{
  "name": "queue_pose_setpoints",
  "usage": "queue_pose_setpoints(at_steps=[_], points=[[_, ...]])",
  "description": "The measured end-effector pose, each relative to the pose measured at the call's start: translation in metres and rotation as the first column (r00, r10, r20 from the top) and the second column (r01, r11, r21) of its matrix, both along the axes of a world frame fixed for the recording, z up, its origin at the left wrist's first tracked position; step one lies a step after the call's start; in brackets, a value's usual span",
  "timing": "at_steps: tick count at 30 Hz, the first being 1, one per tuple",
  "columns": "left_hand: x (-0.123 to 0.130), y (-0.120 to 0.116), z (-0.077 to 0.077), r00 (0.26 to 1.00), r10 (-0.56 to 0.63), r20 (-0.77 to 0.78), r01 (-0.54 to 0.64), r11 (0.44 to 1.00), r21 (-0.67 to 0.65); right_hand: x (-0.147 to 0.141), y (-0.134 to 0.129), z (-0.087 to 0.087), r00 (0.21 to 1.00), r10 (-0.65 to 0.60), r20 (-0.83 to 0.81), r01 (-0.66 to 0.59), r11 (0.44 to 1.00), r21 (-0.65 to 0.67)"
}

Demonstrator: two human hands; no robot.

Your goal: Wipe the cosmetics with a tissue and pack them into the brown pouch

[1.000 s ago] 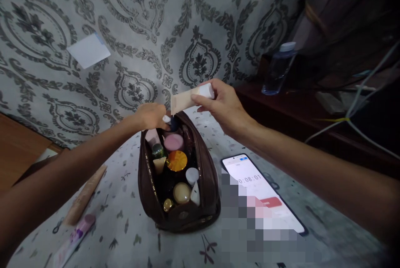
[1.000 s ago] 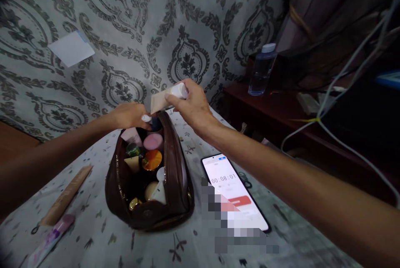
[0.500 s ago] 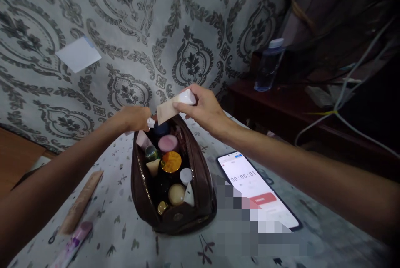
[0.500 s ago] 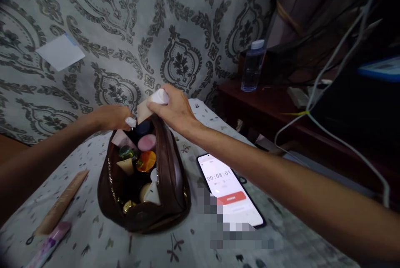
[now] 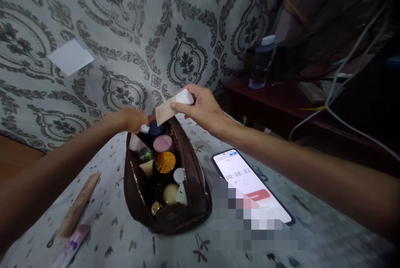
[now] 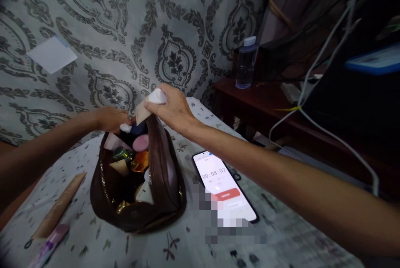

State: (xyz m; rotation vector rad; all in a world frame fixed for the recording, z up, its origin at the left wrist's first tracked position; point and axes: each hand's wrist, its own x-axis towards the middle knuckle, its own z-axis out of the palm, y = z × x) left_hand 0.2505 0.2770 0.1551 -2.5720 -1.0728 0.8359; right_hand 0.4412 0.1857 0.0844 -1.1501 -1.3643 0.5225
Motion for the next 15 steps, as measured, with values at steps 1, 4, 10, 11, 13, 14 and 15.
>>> queue_pose_setpoints(at_steps=[1,4,10,11,13,14,15], points=[[0.003,-0.002,0.000,0.997,0.004,-0.074,-0.003,1.000,0.011,0.000,0.000,0.000,1.000,0.000,-0.005,0.000,1.000,-0.002],[0.003,-0.002,0.003,0.987,-0.022,-0.161,0.013,0.998,-0.054,0.001,-0.001,-0.001,1.000,0.002,-0.006,-0.002,1.000,-0.005],[-0.018,-0.006,0.018,0.997,-0.076,0.024,0.079,0.979,-0.186,0.001,-0.002,0.000,0.997,0.015,0.072,-0.017,1.000,0.019],[-0.020,-0.010,0.020,0.995,-0.089,0.050,0.096,0.978,-0.187,0.000,-0.002,0.001,0.995,0.017,0.100,-0.020,0.999,0.026],[-0.022,-0.017,0.023,0.991,-0.110,0.081,0.124,0.974,-0.192,-0.003,0.000,0.004,0.987,0.031,0.158,-0.038,0.998,0.044],[-0.023,-0.021,0.023,0.989,-0.122,0.090,0.137,0.971,-0.195,-0.005,0.001,0.007,0.981,0.040,0.189,-0.051,0.997,0.052],[-0.024,-0.023,0.024,0.986,-0.134,0.095,0.151,0.967,-0.203,-0.008,0.003,0.010,0.974,0.049,0.221,-0.063,0.996,0.058]])
